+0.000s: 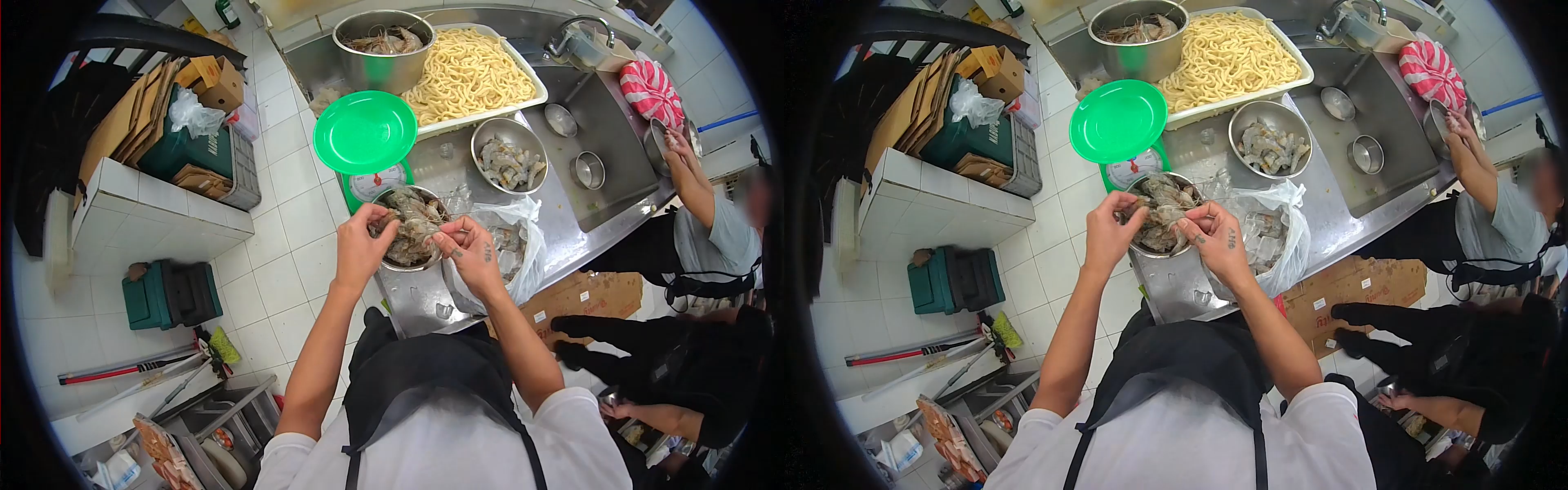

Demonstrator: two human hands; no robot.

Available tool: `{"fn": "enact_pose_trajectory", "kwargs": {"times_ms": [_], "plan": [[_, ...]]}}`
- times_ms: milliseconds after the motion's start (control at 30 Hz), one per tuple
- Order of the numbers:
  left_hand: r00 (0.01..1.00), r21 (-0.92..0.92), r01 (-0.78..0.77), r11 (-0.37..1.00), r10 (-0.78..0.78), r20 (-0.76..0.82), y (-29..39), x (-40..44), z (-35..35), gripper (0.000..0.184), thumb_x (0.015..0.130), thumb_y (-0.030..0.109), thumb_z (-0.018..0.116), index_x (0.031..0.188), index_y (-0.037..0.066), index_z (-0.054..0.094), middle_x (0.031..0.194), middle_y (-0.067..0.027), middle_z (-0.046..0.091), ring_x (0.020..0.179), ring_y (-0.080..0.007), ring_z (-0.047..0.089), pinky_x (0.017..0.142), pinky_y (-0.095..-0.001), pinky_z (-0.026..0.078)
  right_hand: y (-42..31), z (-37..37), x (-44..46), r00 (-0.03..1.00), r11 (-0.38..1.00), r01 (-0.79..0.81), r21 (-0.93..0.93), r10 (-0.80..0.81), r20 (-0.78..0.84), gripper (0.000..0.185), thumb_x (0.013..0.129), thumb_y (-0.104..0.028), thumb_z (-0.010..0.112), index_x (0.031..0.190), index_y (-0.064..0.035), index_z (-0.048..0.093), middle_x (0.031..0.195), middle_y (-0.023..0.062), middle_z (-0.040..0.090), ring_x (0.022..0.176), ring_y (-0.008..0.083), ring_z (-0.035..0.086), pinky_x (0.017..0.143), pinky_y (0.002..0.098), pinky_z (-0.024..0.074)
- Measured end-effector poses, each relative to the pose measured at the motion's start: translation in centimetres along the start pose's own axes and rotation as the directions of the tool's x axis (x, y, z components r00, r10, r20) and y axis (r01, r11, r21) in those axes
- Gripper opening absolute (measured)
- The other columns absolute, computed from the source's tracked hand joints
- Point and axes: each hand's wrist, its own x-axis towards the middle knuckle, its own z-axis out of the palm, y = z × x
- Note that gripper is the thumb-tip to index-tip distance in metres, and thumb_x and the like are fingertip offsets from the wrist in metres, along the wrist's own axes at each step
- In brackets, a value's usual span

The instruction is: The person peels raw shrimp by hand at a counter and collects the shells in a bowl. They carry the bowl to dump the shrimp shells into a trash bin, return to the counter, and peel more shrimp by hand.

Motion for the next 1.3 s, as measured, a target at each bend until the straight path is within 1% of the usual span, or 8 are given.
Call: {"fn": "enact_pose_trajectory", "kwargs": {"times_ms": [133, 233, 300, 500, 667, 833, 1067, 1300], "plan": [[0.929, 0.297, -0.357, 0.885, 0.371, 0.013, 0.3, -0.1, 0.2, 0.022, 0.076, 0.013, 0.071, 0.090, -0.002, 0.062, 0.082, -0.0127, 0.065, 0.073, -0.0217, 0.062, 0.068, -0.0315, 0.049, 0.4, -0.4, 0.2, 1.000, 1.000, 0.024, 0.007, -0.024, 0.000, 0.018, 0.087, -0.009, 0.064, 0.098, -0.0001, 0.053, 0.087, 0.0074, 0.067, 0.075, 0.0080, 0.059, 0.065, 0.0206, 0.0442], [0.957, 0.281, -0.240, 0.929, 0.275, -0.094, 1.3, -1.1, 0.2, 0.023, 0.079, 0.016, 0.070, 0.092, -0.001, 0.062, 0.085, -0.0113, 0.065, 0.077, -0.0195, 0.061, 0.071, -0.0312, 0.048, 1.2, -0.6, 0.7, 1.000, 0.996, 0.027, 0.080, -0.027, -0.004, 0.019, 0.087, -0.006, 0.063, 0.102, 0.0017, 0.053, 0.091, 0.0090, 0.068, 0.079, 0.0090, 0.061, 0.070, 0.0219, 0.0469], [0.989, -0.190, 0.131, 0.973, -0.115, 0.094, 2.3, -2.3, 0.5, 0.021, 0.081, 0.015, 0.068, 0.094, -0.001, 0.063, 0.082, -0.0096, 0.065, 0.073, -0.0170, 0.061, 0.067, -0.0298, 0.048, 1.3, -0.1, 1.0, 0.999, 0.990, 0.039, 0.138, -0.037, -0.015, 0.020, 0.087, -0.006, 0.063, 0.103, 0.0020, 0.053, 0.091, 0.0089, 0.068, 0.079, 0.0089, 0.061, 0.070, 0.0225, 0.0472], [0.987, -0.281, 0.154, 0.947, -0.159, 0.005, 3.4, -3.3, 2.2, 0.016, 0.083, 0.009, 0.065, 0.094, -0.003, 0.064, 0.076, -0.0100, 0.065, 0.063, -0.0175, 0.061, 0.059, -0.0287, 0.047, 2.4, 2.4, 1.4, 0.996, 0.946, 0.051, 0.321, -0.026, -0.080, 0.028, 0.086, -0.007, 0.064, 0.109, 0.0040, 0.052, 0.094, 0.0101, 0.068, 0.081, 0.0099, 0.061, 0.072, 0.0220, 0.0476], [0.988, 0.092, -0.151, 0.984, 0.155, -0.030, 2.8, -2.9, 0.8, 0.015, 0.081, 0.004, 0.064, 0.093, -0.003, 0.065, 0.084, -0.0131, 0.065, 0.068, -0.0203, 0.062, 0.060, -0.0308, 0.048, 1.1, 2.6, 1.4, 0.975, 0.946, 0.166, -0.279, -0.199, -0.096, 0.022, 0.086, -0.007, 0.063, 0.102, 0.0074, 0.063, 0.082, 0.0081, 0.068, 0.072, 0.0085, 0.061, 0.064, 0.0219, 0.0490], [0.934, 0.225, -0.342, 0.913, 0.357, -0.029, 2.9, -2.7, 0.8, 0.014, 0.078, 0.002, 0.064, 0.092, -0.003, 0.065, 0.080, -0.0134, 0.063, 0.063, -0.0260, 0.061, 0.059, -0.0348, 0.049, -0.2, 2.5, 1.4, 0.980, 0.902, 0.168, -0.397, -0.198, -0.036, 0.020, 0.088, -0.007, 0.058, 0.098, 0.0091, 0.064, 0.074, 0.0062, 0.066, 0.065, 0.0066, 0.059, 0.059, 0.0216, 0.0478], [0.989, -0.244, 0.121, 0.962, -0.095, 0.116, 3.1, -2.7, 0.2, 0.012, 0.084, 0.006, 0.063, 0.092, -0.003, 0.063, 0.078, -0.0063, 0.062, 0.069, -0.0140, 0.058, 0.060, -0.0279, 0.045, 0.2, 2.1, 1.6, 0.996, 0.972, 0.056, -0.227, -0.071, -0.062, 0.019, 0.091, -0.009, 0.054, 0.094, 0.0075, 0.064, 0.072, 0.0061, 0.065, 0.061, 0.0051, 0.056, 0.053, 0.0197, 0.0451], [0.835, -0.757, 0.549, 0.356, -0.286, 0.471, 0.7, -2.2, -0.3, 0.017, 0.092, 0.013, 0.057, 0.105, 0.002, 0.059, 0.082, 0.0006, 0.060, 0.074, -0.0055, 0.052, 0.067, -0.0206, 0.040, 1.2, 2.1, 1.9, 0.994, 0.983, -0.052, 0.179, 0.033, 0.108, 0.018, 0.094, -0.016, 0.053, 0.090, -0.0006, 0.062, 0.074, 0.0038, 0.064, 0.060, 0.0064, 0.054, 0.057, 0.0197, 0.0447]]}}
